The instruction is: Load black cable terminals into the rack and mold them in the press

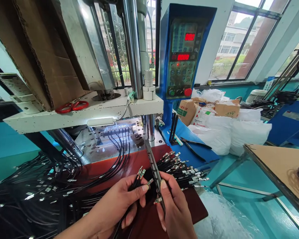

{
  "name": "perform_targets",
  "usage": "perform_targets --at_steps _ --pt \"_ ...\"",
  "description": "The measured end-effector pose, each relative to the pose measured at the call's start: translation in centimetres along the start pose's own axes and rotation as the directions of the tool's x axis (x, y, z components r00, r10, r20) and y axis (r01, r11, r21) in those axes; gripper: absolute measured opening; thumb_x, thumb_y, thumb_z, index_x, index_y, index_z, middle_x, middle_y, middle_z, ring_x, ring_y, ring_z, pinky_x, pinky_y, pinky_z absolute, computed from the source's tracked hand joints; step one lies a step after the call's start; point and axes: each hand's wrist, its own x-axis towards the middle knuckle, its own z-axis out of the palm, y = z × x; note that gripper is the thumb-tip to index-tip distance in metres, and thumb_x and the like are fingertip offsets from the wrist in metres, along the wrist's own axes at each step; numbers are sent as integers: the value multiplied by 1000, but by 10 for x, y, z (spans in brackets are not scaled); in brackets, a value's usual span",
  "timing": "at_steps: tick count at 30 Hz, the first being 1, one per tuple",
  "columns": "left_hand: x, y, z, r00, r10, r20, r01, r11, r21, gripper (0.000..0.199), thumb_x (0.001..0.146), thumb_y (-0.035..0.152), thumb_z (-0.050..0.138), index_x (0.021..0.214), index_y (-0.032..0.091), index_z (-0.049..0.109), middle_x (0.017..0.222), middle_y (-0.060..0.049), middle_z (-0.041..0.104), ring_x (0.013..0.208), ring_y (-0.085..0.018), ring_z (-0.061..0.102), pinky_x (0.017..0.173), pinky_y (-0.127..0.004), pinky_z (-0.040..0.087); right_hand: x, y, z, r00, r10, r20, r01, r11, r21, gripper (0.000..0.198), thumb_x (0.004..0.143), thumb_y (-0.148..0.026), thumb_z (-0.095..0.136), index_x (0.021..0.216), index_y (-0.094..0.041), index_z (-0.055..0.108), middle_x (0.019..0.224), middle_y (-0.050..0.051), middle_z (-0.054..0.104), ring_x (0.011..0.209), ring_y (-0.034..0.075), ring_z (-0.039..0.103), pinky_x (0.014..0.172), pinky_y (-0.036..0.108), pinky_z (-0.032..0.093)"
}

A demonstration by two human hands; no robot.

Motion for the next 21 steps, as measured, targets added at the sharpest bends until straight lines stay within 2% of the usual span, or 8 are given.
perform_targets --at_steps 2,7,12,16,21 --pt "0 1 2 1000 2 -13 -1 999 37 18 82 35 57 87 18 52 67 5 53 35 -3 40 28 -13 28 1 0 0 1000 -11 16 11 1000 -4 53 73 -63 63 112 -27 61 69 -1 60 48 11 52 32 15 39" --pt "-3 -1 4 998 -64 -3 64 993 98 19 80 36 58 86 19 53 47 9 39 35 -6 32 27 -13 28 3 4 0 998 -53 30 53 999 -6 57 74 -65 60 115 -25 60 55 -5 52 34 7 39 26 15 28" --pt "-4 -5 4 997 -74 18 71 989 130 22 81 40 58 85 18 56 45 9 39 33 -5 31 27 -13 28 4 6 0 996 -60 71 62 998 -24 55 77 -64 58 116 -25 58 45 -8 42 32 7 33 27 15 25" --pt "-3 -4 4 998 -62 22 59 992 116 21 81 39 56 83 18 55 48 8 40 34 -5 32 27 -12 28 4 5 0 993 -65 94 70 996 -48 49 82 -60 54 116 -26 56 43 -8 43 32 5 31 28 14 24" --pt "-3 -2 5 998 -52 21 50 996 72 20 82 37 56 78 18 54 49 8 39 35 -5 31 26 -13 28 3 4 -1 990 -97 99 106 990 -89 51 79 -62 56 112 -24 59 37 -9 38 30 7 31 28 16 24"
